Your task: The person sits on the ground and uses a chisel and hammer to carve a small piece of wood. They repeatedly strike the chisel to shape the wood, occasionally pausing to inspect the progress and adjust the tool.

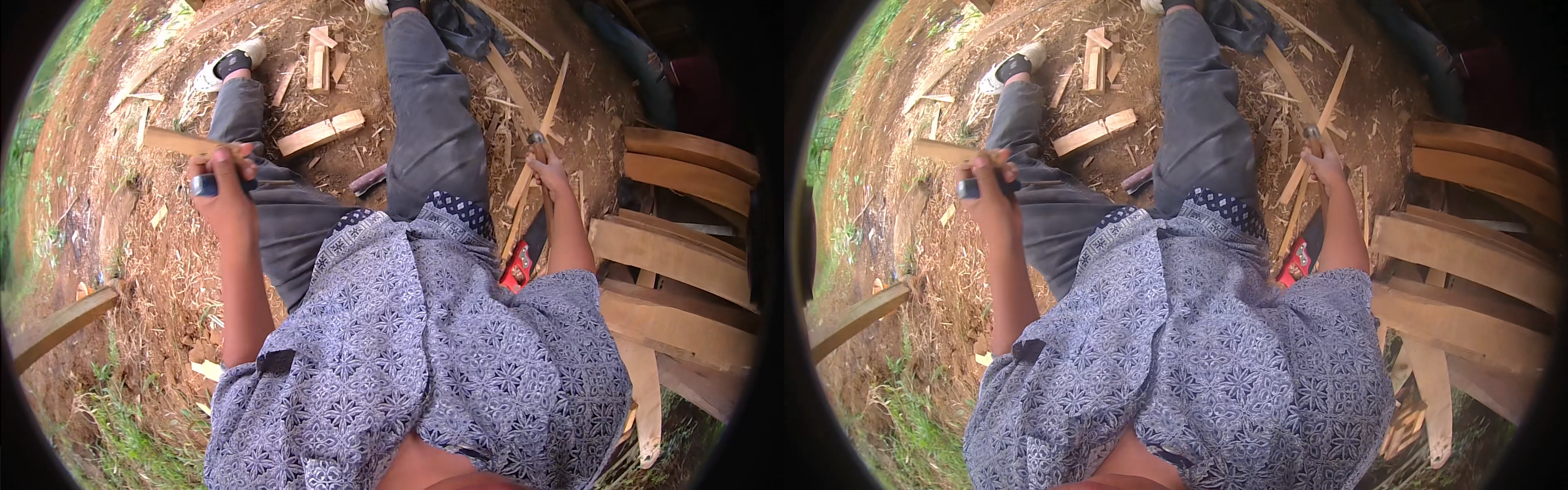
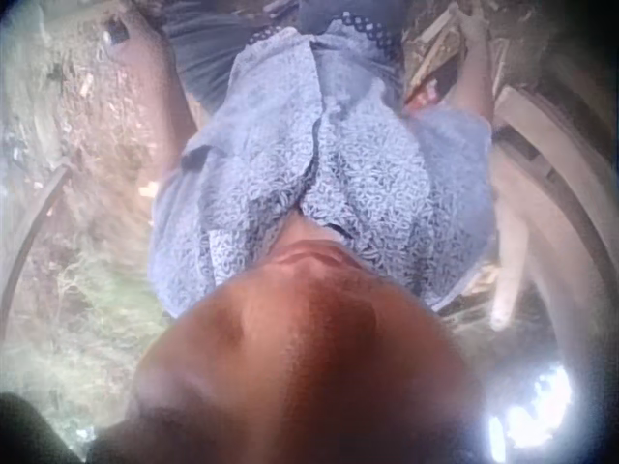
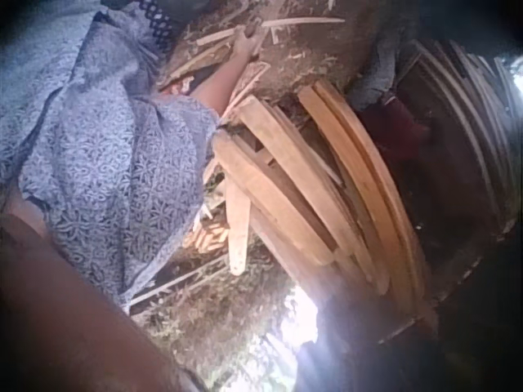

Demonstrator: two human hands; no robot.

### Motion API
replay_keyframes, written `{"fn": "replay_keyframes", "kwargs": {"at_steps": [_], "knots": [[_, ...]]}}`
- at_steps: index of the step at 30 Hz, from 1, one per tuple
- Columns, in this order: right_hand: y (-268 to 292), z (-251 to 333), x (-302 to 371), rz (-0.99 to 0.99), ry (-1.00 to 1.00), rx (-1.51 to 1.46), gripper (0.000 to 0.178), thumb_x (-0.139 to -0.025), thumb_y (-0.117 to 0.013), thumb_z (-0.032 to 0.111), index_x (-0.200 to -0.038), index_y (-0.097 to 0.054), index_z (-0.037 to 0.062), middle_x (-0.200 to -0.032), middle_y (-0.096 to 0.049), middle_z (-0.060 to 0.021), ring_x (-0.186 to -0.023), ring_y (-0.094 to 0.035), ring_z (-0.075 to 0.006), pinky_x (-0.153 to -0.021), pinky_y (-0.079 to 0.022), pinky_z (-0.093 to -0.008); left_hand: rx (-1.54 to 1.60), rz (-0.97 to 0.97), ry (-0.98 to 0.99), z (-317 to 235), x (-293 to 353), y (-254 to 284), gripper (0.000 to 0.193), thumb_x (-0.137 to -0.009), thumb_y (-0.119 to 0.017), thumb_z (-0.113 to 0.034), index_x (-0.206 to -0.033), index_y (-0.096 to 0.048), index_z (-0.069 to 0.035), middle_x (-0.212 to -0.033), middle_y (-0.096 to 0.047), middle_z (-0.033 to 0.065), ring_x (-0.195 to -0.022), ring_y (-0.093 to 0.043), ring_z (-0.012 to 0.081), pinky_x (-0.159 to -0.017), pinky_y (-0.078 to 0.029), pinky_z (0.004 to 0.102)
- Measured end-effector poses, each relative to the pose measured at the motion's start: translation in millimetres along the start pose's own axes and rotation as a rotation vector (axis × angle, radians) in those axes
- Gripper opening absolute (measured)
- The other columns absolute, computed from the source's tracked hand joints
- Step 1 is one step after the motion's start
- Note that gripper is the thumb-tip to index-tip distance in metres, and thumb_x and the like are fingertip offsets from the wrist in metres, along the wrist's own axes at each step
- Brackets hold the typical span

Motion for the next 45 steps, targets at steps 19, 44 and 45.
{"fn": "replay_keyframes", "kwargs": {"at_steps": [19, 44, 45], "knots": [[-175.8, 175.5, 178.2, 0.634, 0.27, -0.42, 0.035, -0.107, -0.047, 0.021, -0.138, -0.054, 0.0074, -0.093, -0.067, -0.0051, -0.071, -0.062, -0.0094, -0.065, -0.055, -0.0235, 0.004, -0.066, 0.043, 59.3, 31.3, -63.4, 0.021, -0.102, -0.062, -0.023, -0.093, -0.056, -0.005, -0.086, -0.059, -0.0004, -0.078, -0.051, 0.0062, -0.071, -0.042, 0.023], [-287.8, 160.5, 156.8, 0.559, -0.015, -0.537, 0.047, -0.104, -0.049, 0.016, -0.148, -0.033, 0.013, -0.098, -0.059, -0.006, -0.06, -0.051, -0.0068, -0.047, -0.047, -0.0239, -1.267, 0.953, 0.347, 150.8, 7.5, -37.9, 0.029, -0.089, -0.065, -0.026, -0.092, -0.065, 0.003, -0.078, -0.07, 0.0219, -0.076, -0.073, 0.0289, -0.067, -0.056, 0.041], [-287.9, 162.9, 160.8, 0.561, 0.009, -0.507, 0.051, -0.104, -0.048, 0.015, -0.151, -0.029, 0.0131, -0.101, -0.06, -0.007, -0.059, -0.051, -0.0068, -0.047, -0.047, -0.0241, -1.319, 0.927, 0.219, 151.7, 7.2, -35.8, 0.028, -0.087, -0.067, -0.025, -0.094, -0.066, 0.003, -0.083, -0.07, 0.0231, -0.078, -0.071, 0.0361, -0.072, -0.055, 0.0443]]}}
Point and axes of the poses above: each hand's wrist, its own x-axis away from the middle knuckle, its own y-axis out of the back of the hand, z = x × y, the point moved 4 cm from there along -x, towards the middle knuckle
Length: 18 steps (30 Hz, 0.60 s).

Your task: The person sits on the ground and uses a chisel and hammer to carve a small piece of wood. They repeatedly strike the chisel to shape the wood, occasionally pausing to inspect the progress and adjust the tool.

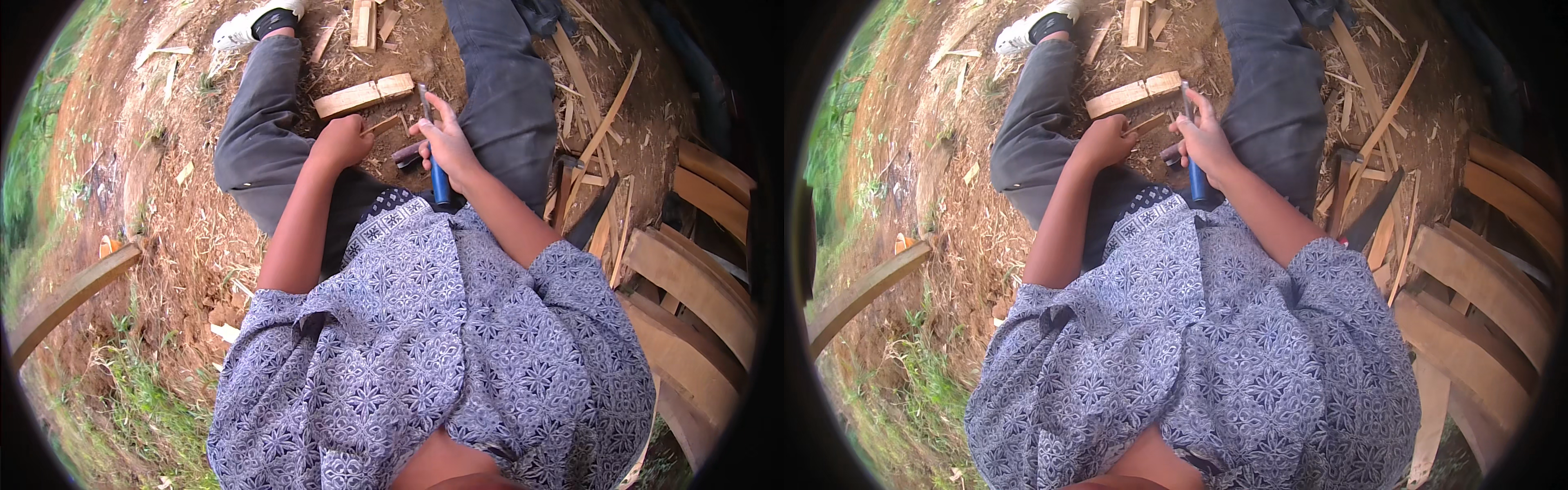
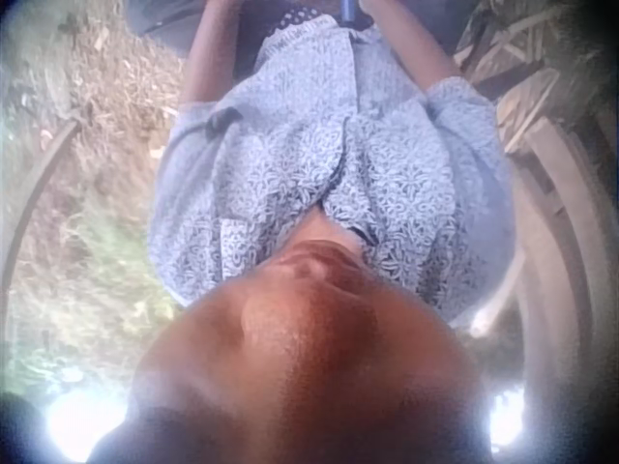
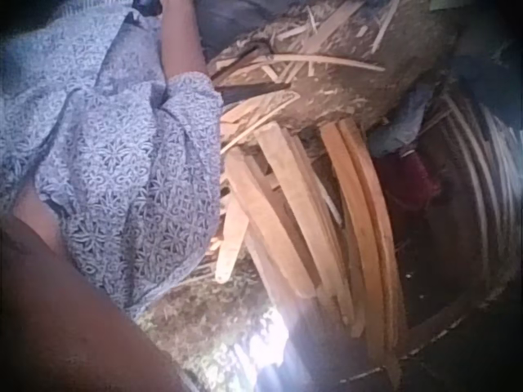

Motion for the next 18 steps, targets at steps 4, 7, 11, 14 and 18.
{"fn": "replay_keyframes", "kwargs": {"at_steps": [4, 7, 11, 14, 18], "knots": [[-3.1, -2.2, 1.1, 0.018, -0.037, 0.057, 0.062, -0.103, -0.048, 0.014, -0.157, -0.019, 0.0079, -0.099, -0.064, -0.0073, -0.061, -0.053, -0.0071, -0.051, -0.049, -0.0242, 0.016, -0.191, -0.016, 3.9, 1.6, 1.7, 0.027, -0.088, -0.069, -0.026, -0.093, -0.065, 0.0, -0.085, -0.071, 0.0198, -0.082, -0.069, 0.0388, -0.073, -0.054, 0.0464], [1.1, -13.9, -9.9, 0.057, -0.058, 0.068, 0.061, -0.103, -0.049, 0.014, -0.157, -0.022, 0.0034, -0.098, -0.065, -0.0069, -0.063, -0.055, -0.0077, -0.053, -0.05, -0.0245, 0.006, -0.373, -0.035, -10.4, 3.5, 15.1, 0.025, -0.089, -0.069, -0.027, -0.092, -0.064, -0.003, -0.085, -0.071, 0.0173, -0.082, -0.068, 0.0388, -0.071, -0.053, 0.048], [2.7, -19.5, -11.7, 0.08, -0.044, 0.168, 0.063, -0.101, -0.05, 0.013, -0.158, -0.023, 0.0027, -0.099, -0.063, -0.0081, -0.066, -0.057, -0.0093, -0.056, -0.052, -0.0255, -0.077, -0.523, -0.042, -20.5, 5.0, 39.5, 0.022, -0.092, -0.066, -0.029, -0.094, -0.063, -0.007, -0.086, -0.07, 0.0149, -0.081, -0.068, 0.0373, -0.068, -0.052, 0.048], [-2.6, -22.1, -9.6, 0.09, -0.049, 0.092, 0.067, -0.101, -0.05, 0.012, -0.159, -0.018, 0.0033, -0.101, -0.062, -0.0101, -0.068, -0.059, -0.0111, -0.058, -0.054, -0.0268, -0.162, -0.488, -0.02, -14.6, -3.8, 43.0, 0.022, -0.093, -0.064, -0.03, -0.094, -0.061, -0.008, -0.088, -0.07, 0.0146, -0.082, -0.068, 0.0369, -0.069, -0.052, 0.0477], [-3.0, -8.7, -1.5, 0.165, -0.125, 0.306, 0.066, -0.098, -0.049, 0.012, -0.158, -0.023, 0.0031, -0.104, -0.061, -0.0122, -0.068, -0.06, -0.0123, -0.057, -0.056, -0.0277, -0.205, -0.436, -0.038, -6.3, -12.5, 33.8, 0.023, -0.094, -0.063, -0.03, -0.094, -0.058, -0.008, -0.087, -0.071, 0.0141, -0.081, -0.069, 0.0361, -0.068, -0.053, 0.0477]]}}
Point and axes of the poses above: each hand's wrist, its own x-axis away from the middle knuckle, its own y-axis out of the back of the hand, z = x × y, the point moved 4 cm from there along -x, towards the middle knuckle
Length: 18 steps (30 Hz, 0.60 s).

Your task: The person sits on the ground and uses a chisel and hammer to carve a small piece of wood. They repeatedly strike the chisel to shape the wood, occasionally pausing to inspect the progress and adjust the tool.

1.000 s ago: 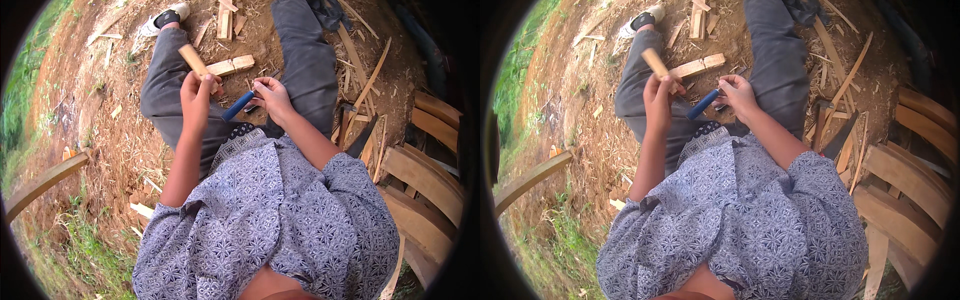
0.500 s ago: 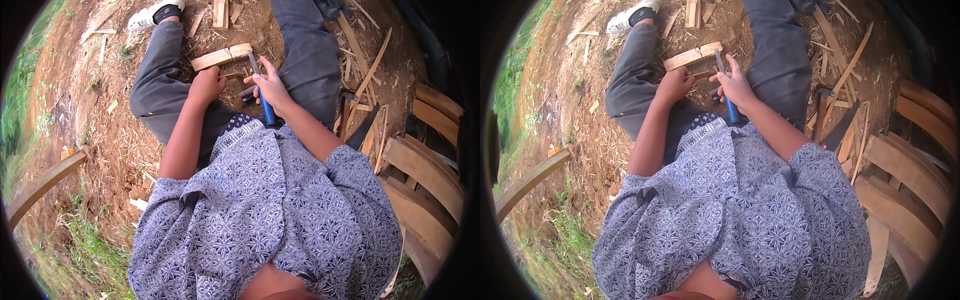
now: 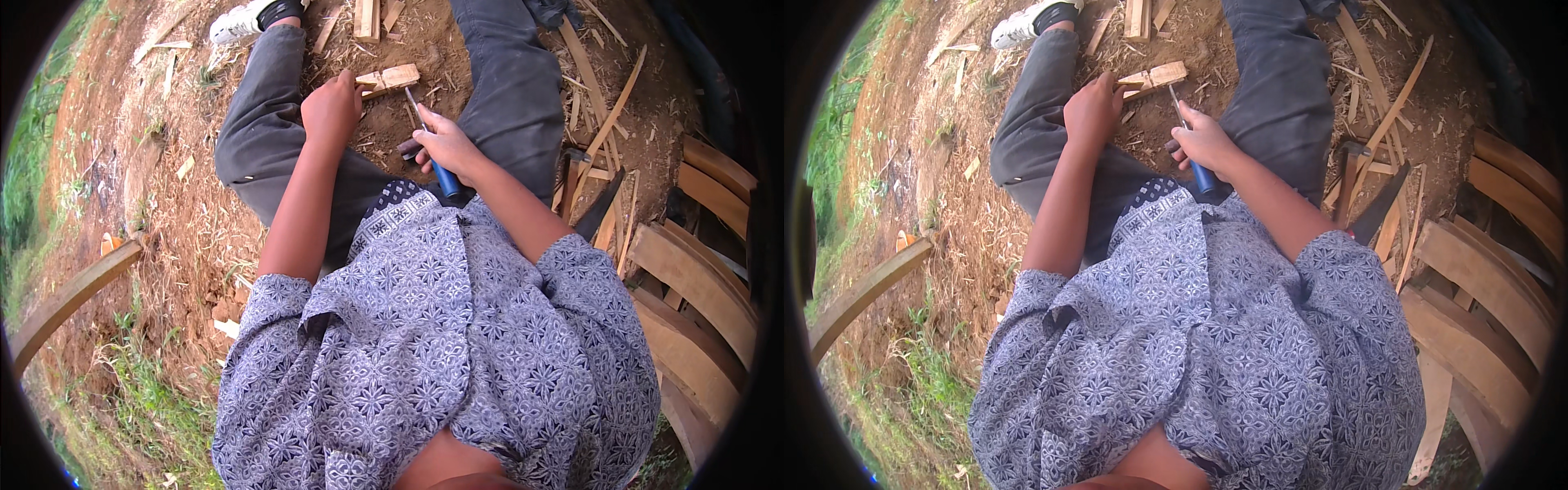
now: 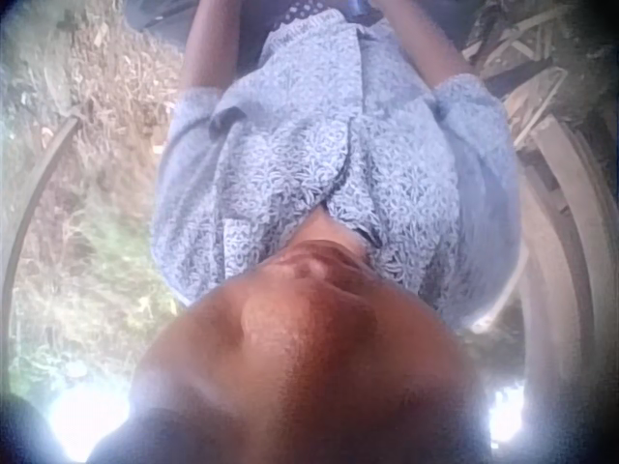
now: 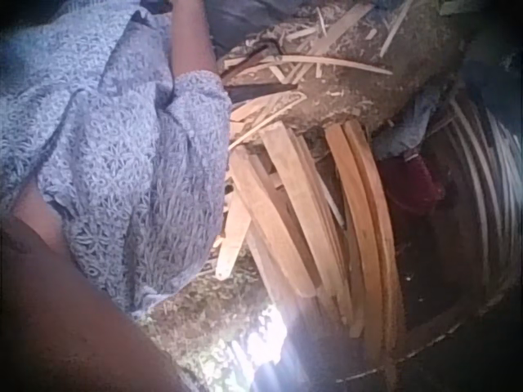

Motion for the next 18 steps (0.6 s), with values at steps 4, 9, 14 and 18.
{"fn": "replay_keyframes", "kwargs": {"at_steps": [4, 9, 14, 18], "knots": [[13.1, 13.1, -14.7, 0.077, 0.049, 0.283, 0.064, -0.095, -0.046, 0.011, -0.156, -0.03, 0.0027, -0.093, -0.063, -0.0105, -0.06, -0.058, -0.0127, -0.051, -0.055, -0.0292, -0.024, 0.052, -0.027, -1.9, 6.0, -11.4, 0.027, -0.095, -0.061, -0.03, -0.098, -0.05, -0.006, -0.08, -0.07, 0.0168, -0.075, -0.069, 0.0373, -0.063, -0.053, 0.0492], [21.2, 37.0, -39.0, 0.144, 0.075, 0.481, 0.06, -0.093, -0.044, 0.01, -0.152, -0.038, 0.003, -0.081, -0.066, -0.012, -0.053, -0.059, -0.016, -0.048, -0.054, -0.0327, -0.018, 0.118, 0.003, 0.1, 19.5, -23.0, 0.029, -0.098, -0.058, -0.029, -0.101, -0.043, -0.005, -0.073, -0.068, 0.021, -0.069, -0.068, 0.0408, -0.058, -0.052, 0.0524], [19.5, 68.4, -51.4, 0.207, 0.104, 0.743, 0.053, -0.097, -0.044, 0.012, -0.149, -0.044, 0.0074, -0.064, -0.06, -0.0114, -0.045, -0.06, -0.0216, -0.047, -0.053, -0.0361, 0.099, 0.116, -0.069, -5.0, 22.2, -31.6, 0.025, -0.099, -0.055, -0.024, -0.1, -0.041, -0.003, -0.071, -0.065, 0.0248, -0.068, -0.065, 0.0464, -0.056, -0.049, 0.0549], [11.7, 80.4, -60.2, 0.299, 0.013, 0.904, 0.055, -0.095, -0.044, 0.011, -0.15, -0.044, 0.0078, -0.064, -0.062, -0.0139, -0.047, -0.061, -0.0228, -0.048, -0.054, -0.0366, 0.145, 0.107, -0.091, -8.7, 18.0, -34.8, 0.023, -0.1, -0.054, -0.021, -0.099, -0.041, -0.002, -0.071, -0.065, 0.0253, -0.067, -0.065, 0.0466, -0.057, -0.05, 0.0558]]}}
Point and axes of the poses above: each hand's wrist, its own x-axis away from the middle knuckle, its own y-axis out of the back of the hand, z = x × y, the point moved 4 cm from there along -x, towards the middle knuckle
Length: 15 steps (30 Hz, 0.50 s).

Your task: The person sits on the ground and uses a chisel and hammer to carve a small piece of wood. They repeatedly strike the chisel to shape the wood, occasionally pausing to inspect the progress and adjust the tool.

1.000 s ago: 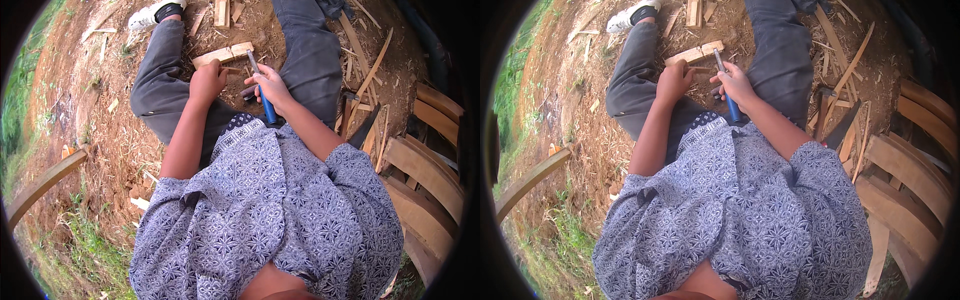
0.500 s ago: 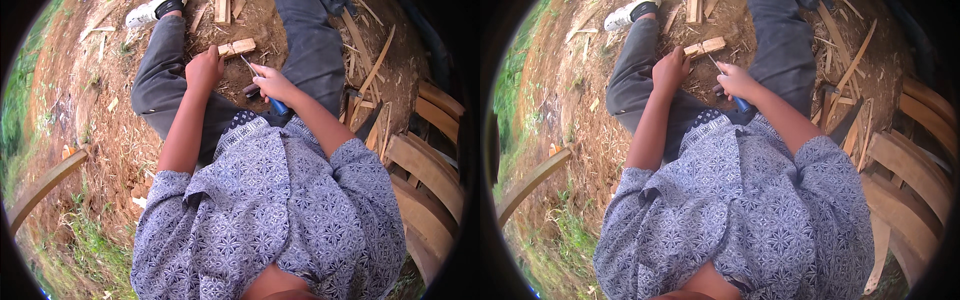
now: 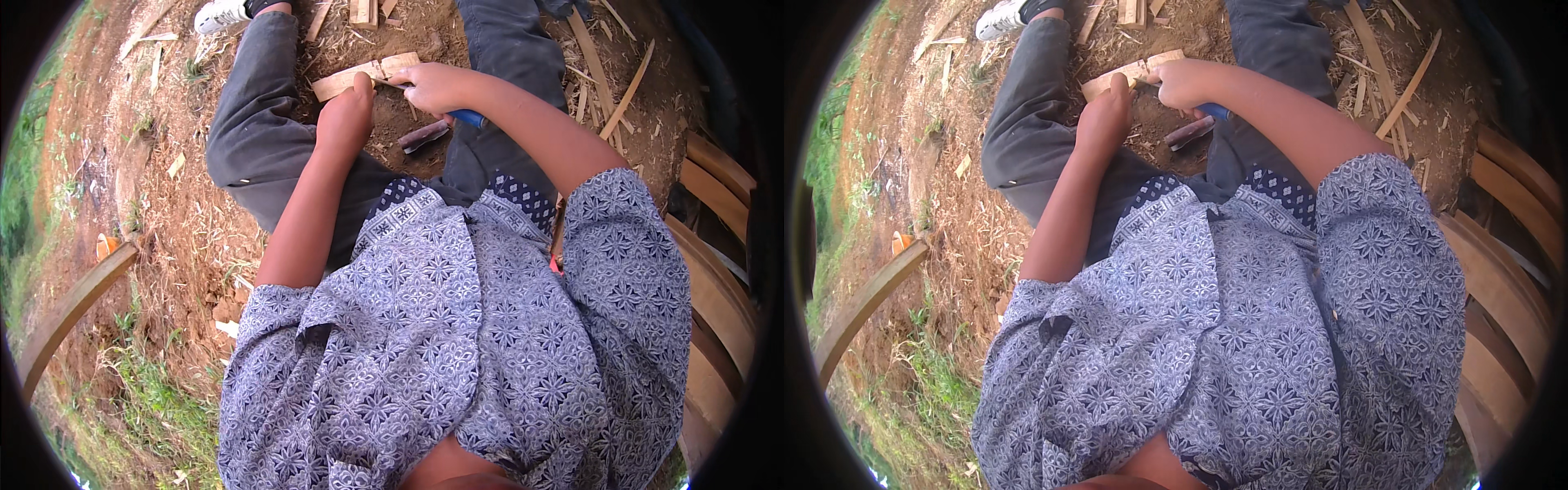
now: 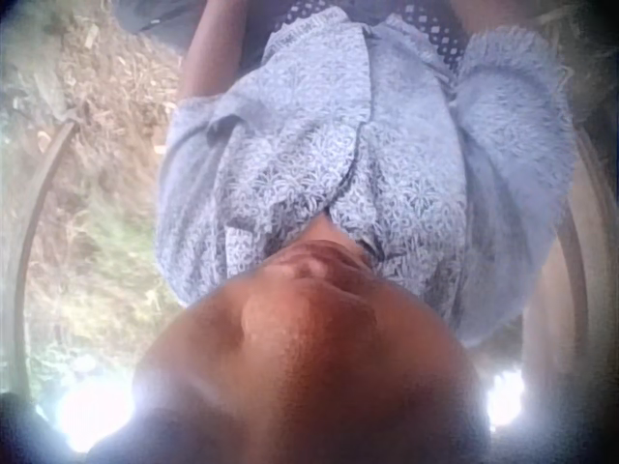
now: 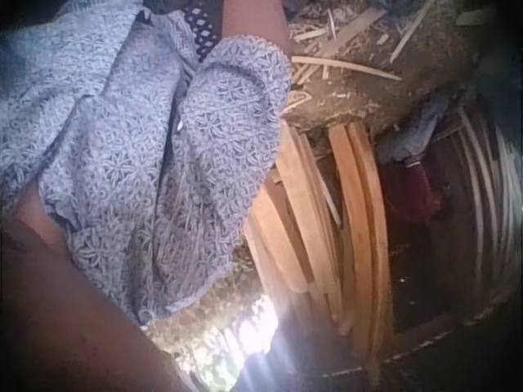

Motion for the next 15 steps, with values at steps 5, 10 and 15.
{"fn": "replay_keyframes", "kwargs": {"at_steps": [5, 10, 15], "knots": [[9.5, 16.2, -2.6, 0.045, -0.042, 0.122, 0.057, -0.094, -0.041, 0.011, -0.151, -0.042, 0.0083, -0.065, -0.061, -0.0142, -0.047, -0.061, -0.022, -0.05, -0.055, -0.0356, 0.029, 0.005, 0.047, -2.9, -2.1, 0.4, 0.023, -0.099, -0.054, -0.02, -0.098, -0.041, -0.001, -0.07, -0.064, 0.0267, -0.066, -0.064, 0.0474, -0.056, -0.05, 0.0566], [21.3, 26.9, 3.2, 0.11, -0.089, 0.132, 0.058, -0.094, -0.04, 0.011, -0.152, -0.041, 0.0098, -0.066, -0.059, -0.0105, -0.047, -0.059, -0.0201, -0.05, -0.054, -0.0346, 0.079, -0.015, 0.079, -2.8, -2.2, 4.5, 0.023, -0.099, -0.055, -0.02, -0.098, -0.042, -0.001, -0.07, -0.064, 0.027, -0.066, -0.065, 0.0473, -0.057, -0.05, 0.0569], [23.1, 32.2, 3.5, 0.14, -0.087, 0.168, 0.061, -0.09, -0.04, 0.005, -0.151, -0.04, 0.006, -0.066, -0.059, -0.0118, -0.047, -0.059, -0.0204, -0.048, -0.052, -0.0359, 0.108, -0.021, 0.076, -7.7, 1.1, 4.0, 0.023, -0.099, -0.056, -0.02, -0.097, -0.042, -0.002, -0.07, -0.064, 0.0273, -0.066, -0.065, 0.0472, -0.056, -0.051, 0.0562]]}}
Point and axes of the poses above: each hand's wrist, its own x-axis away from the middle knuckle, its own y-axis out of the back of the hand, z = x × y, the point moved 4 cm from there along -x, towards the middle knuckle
